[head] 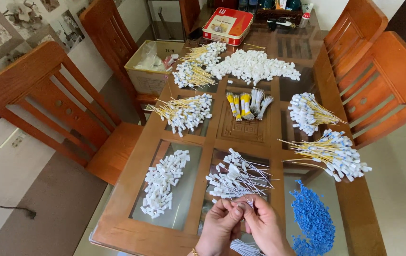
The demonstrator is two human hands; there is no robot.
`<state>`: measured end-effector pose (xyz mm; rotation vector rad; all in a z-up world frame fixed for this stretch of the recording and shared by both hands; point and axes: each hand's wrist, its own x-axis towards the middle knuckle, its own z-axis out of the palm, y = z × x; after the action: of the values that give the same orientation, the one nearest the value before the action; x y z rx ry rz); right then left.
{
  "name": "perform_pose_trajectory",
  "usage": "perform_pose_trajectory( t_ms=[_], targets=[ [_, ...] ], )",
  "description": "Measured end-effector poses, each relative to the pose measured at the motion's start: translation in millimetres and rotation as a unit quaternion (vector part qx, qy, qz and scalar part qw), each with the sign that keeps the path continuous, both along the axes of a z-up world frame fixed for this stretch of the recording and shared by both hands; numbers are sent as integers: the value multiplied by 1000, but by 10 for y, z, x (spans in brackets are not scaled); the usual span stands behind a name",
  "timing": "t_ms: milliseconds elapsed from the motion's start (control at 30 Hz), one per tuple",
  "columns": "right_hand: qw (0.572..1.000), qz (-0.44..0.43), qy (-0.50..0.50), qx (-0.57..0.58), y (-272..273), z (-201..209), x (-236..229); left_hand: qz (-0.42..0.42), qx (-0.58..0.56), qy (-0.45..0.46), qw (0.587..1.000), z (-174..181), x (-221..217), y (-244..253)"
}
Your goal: Manually assemble or sort small electronic wire components on a table.
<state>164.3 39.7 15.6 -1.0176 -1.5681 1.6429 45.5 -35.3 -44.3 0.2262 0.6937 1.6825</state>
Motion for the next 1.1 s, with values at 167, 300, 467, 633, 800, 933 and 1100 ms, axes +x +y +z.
perform_pose_trajectory(
  t_ms=[167,300,467,633,800,933,1100],
  targets=[
    [998,-34,-45,35,90,-100,-1,19,-51,39,998,-4,31,-8],
    [998,-58,-28,11,259,205,43,-6,-122,59,991,94,-27,-27],
    [998,40,30,43,303,90,33,-75,-72,-17,994,442,-117,-21],
    [999,38,24,4,254,-131,5,-75,-96,47,991,447,-99,-4],
    [998,20,64,22,243,73,17,-87,-87,-21,992,455,-144,8],
    [994,-3,-2,106,265,140,152,-56,-56,-19,997,644,-248,78],
    [986,0,-86,140,190,338,139,-25,-3,-81,996,665,-352,149]
  ],
)
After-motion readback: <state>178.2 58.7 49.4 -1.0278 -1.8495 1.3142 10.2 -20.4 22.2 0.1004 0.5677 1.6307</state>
